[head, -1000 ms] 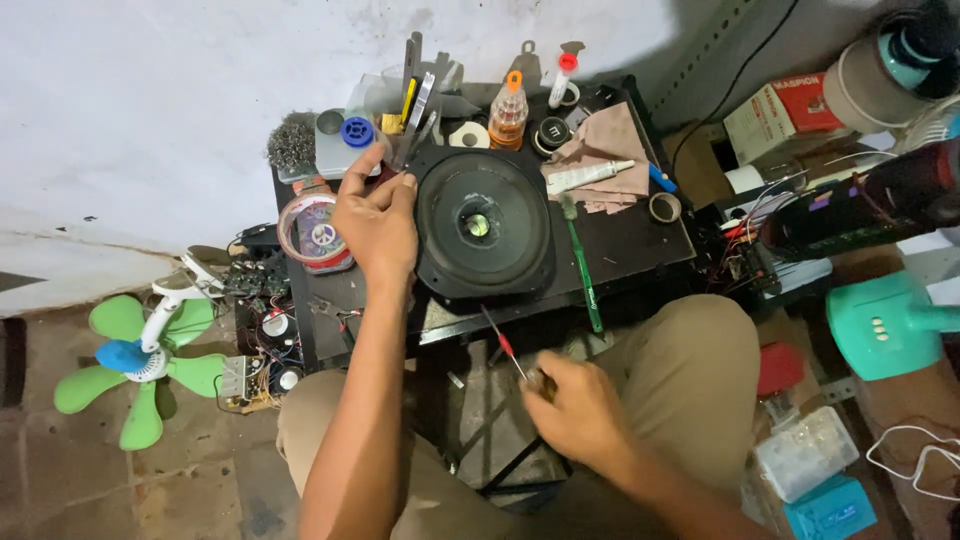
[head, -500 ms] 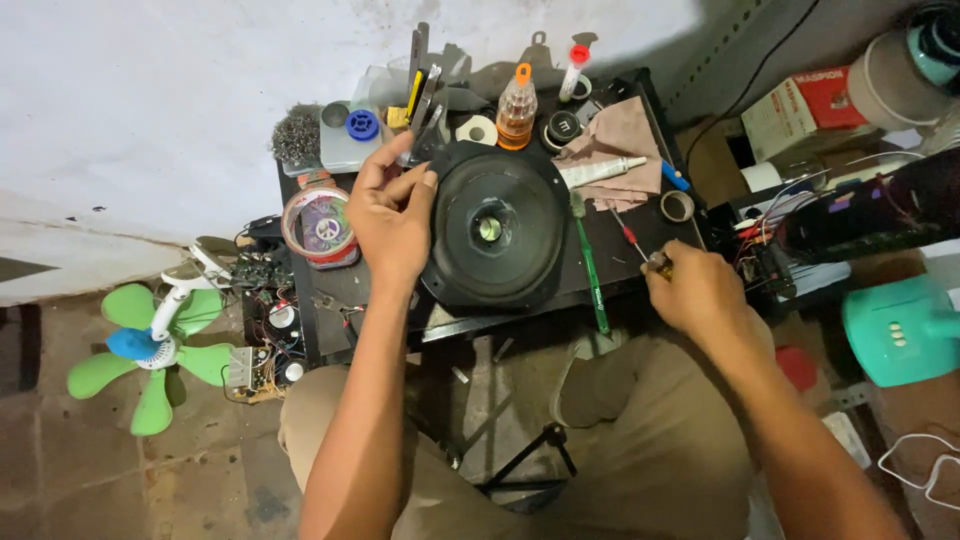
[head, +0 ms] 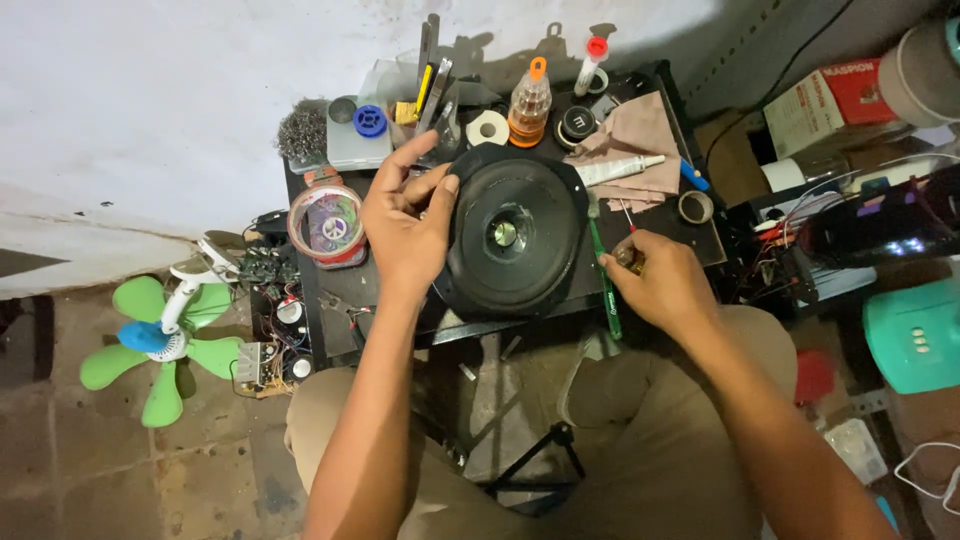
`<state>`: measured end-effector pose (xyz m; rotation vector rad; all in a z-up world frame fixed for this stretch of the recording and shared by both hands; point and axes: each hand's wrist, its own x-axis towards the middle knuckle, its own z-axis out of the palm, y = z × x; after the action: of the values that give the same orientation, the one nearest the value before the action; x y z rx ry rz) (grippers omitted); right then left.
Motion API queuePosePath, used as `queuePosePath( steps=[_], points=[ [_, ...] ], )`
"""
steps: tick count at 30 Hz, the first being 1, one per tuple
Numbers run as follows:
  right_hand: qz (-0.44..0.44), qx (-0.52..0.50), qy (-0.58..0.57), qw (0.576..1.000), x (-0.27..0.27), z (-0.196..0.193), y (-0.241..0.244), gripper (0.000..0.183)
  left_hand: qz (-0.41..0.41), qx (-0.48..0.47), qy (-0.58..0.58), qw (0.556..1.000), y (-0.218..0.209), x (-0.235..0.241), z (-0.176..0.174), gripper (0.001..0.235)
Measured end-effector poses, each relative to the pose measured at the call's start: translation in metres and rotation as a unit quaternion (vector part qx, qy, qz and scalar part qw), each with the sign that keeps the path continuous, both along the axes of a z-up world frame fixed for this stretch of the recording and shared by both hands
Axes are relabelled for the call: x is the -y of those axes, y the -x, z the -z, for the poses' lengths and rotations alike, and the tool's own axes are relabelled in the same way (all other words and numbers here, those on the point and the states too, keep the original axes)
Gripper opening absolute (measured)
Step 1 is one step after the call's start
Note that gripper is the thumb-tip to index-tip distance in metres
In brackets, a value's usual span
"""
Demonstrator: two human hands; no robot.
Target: The person works on a speaker cone, applying a substance to the central dust cap and smoothing it with fingers. They then use a lighter to heat the area and continue smoothing the material. The person repeats the heating and smoothing steps multiple times.
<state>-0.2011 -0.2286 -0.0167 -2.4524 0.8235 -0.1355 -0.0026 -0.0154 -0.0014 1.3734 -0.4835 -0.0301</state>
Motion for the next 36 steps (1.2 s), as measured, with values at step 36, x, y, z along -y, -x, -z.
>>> queuePosePath(
  steps=[36],
  points=[
    [0.106, 0.119, -0.452, 0.878, -0.055, 0.003, -0.050, 0.022, -0.022, 0.059, 0.013, 0.998, 0.022, 0.007, -0.007, 0.040]
  ],
)
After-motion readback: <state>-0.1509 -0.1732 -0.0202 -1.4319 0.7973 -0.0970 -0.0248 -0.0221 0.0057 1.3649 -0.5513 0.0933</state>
